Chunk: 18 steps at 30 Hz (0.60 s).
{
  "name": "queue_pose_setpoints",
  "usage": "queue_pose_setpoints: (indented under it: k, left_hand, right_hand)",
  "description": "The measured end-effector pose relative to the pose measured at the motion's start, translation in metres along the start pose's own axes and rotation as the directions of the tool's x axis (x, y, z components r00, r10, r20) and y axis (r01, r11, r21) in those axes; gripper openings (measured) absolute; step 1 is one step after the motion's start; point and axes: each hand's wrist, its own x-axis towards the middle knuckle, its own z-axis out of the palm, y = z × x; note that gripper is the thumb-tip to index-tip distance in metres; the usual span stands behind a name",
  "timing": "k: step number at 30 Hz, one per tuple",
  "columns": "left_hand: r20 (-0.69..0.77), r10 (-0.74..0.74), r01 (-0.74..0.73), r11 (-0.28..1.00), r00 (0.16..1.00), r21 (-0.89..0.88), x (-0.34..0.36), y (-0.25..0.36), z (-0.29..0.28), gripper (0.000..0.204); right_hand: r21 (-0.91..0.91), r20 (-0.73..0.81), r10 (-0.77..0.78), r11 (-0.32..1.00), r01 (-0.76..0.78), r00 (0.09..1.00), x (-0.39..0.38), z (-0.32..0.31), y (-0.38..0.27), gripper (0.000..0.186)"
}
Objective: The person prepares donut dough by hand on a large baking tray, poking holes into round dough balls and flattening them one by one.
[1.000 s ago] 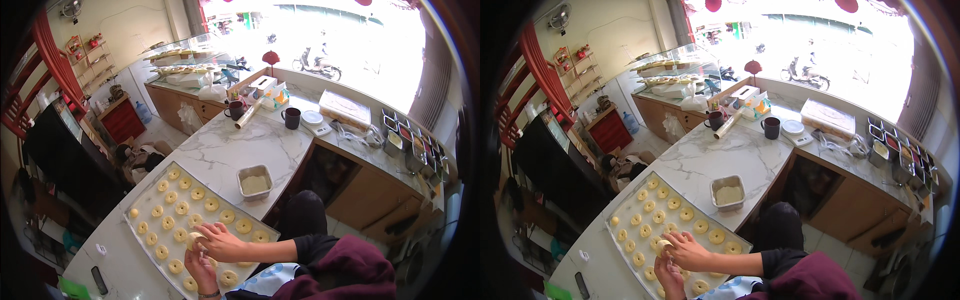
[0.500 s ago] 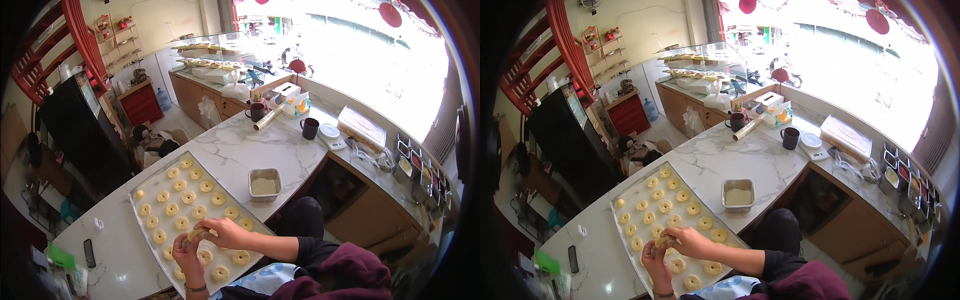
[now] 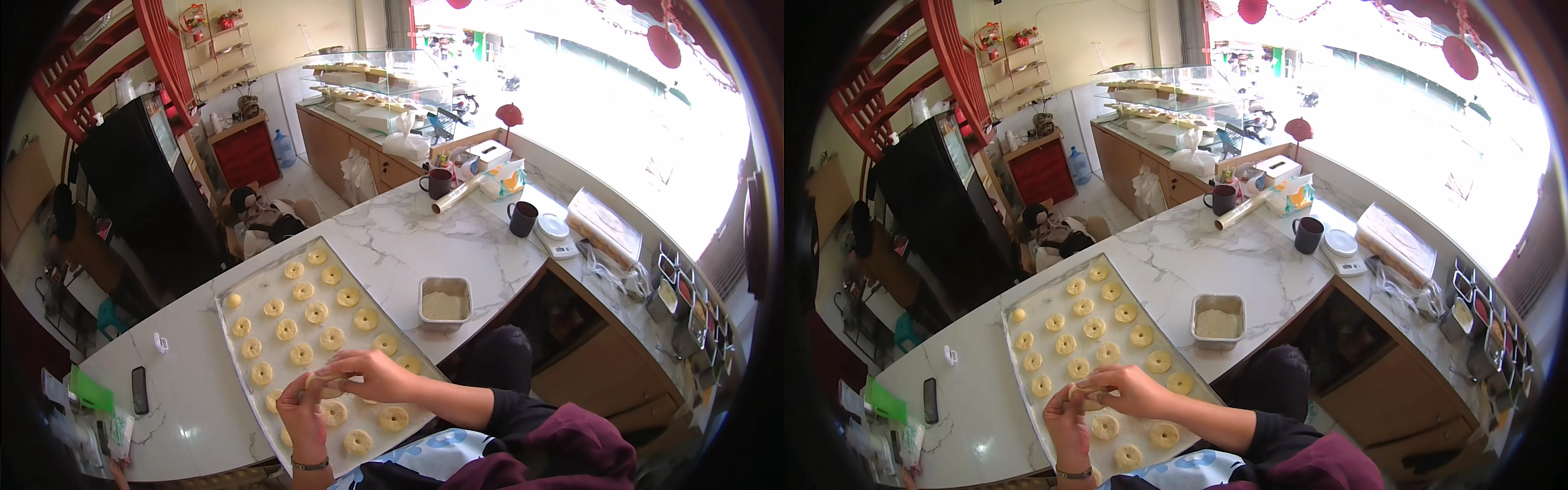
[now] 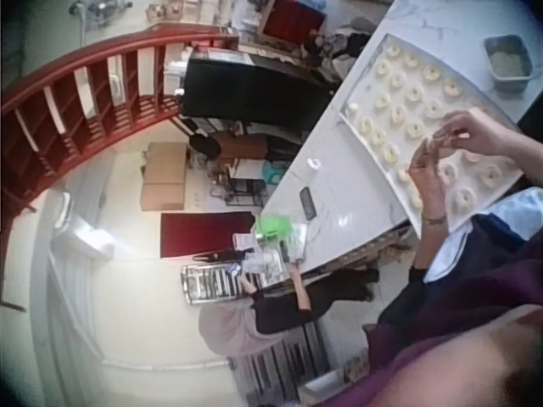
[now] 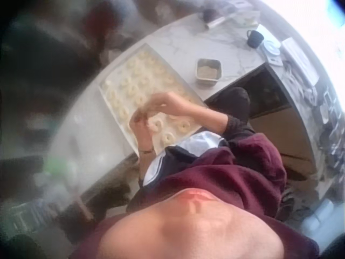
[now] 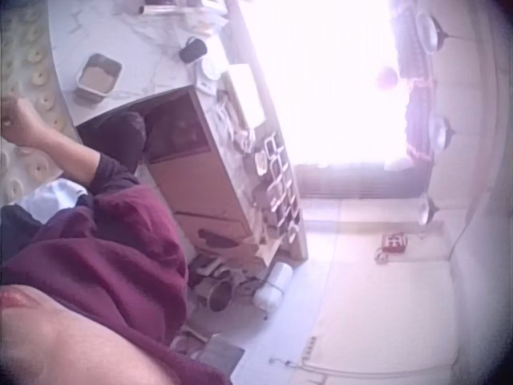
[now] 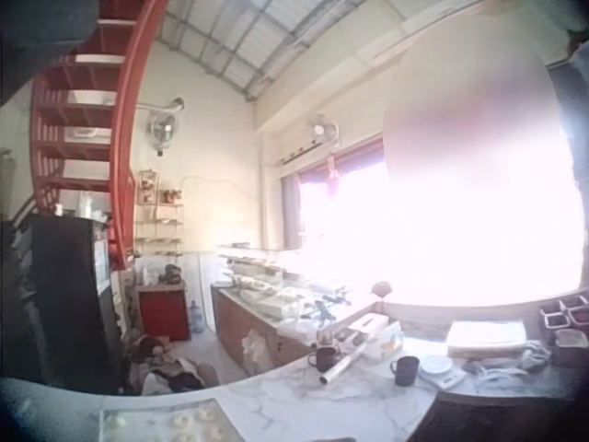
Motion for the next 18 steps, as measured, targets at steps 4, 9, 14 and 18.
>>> queue_pose_setpoints:
  k: [4,9,14,18]
  left_hand:
    - [0.009,-0.104,0.104,0.995,0.995,0.012,-0.003,0.006,0.001,0.023]
    - [0.024,-0.074,0.073,0.996,0.997,0.057,-0.003,0.010,-0.009,0.020]
    - [0.066,-0.158,0.157,0.987,0.985,0.030,-0.006,0.016,-0.006,0.022]
    - [0.014,-0.124,0.124,0.992,0.992,0.040,-0.007,0.014,-0.010,0.021]
  right_hand:
    - [0.179,0.008,0.211,0.961,-0.209,0.977,0.002,-0.002,0.006,0.030]
    - [0.128,0.093,0.042,0.990,-0.054,0.995,0.002,0.009,0.000,0.030]
    - [0.068,0.076,0.069,0.995,-0.074,0.995,0.004,0.006,0.001,0.026]
    - [0.046,0.088,0.045,0.998,-0.049,0.995,0.000,0.006,0.000,0.026]
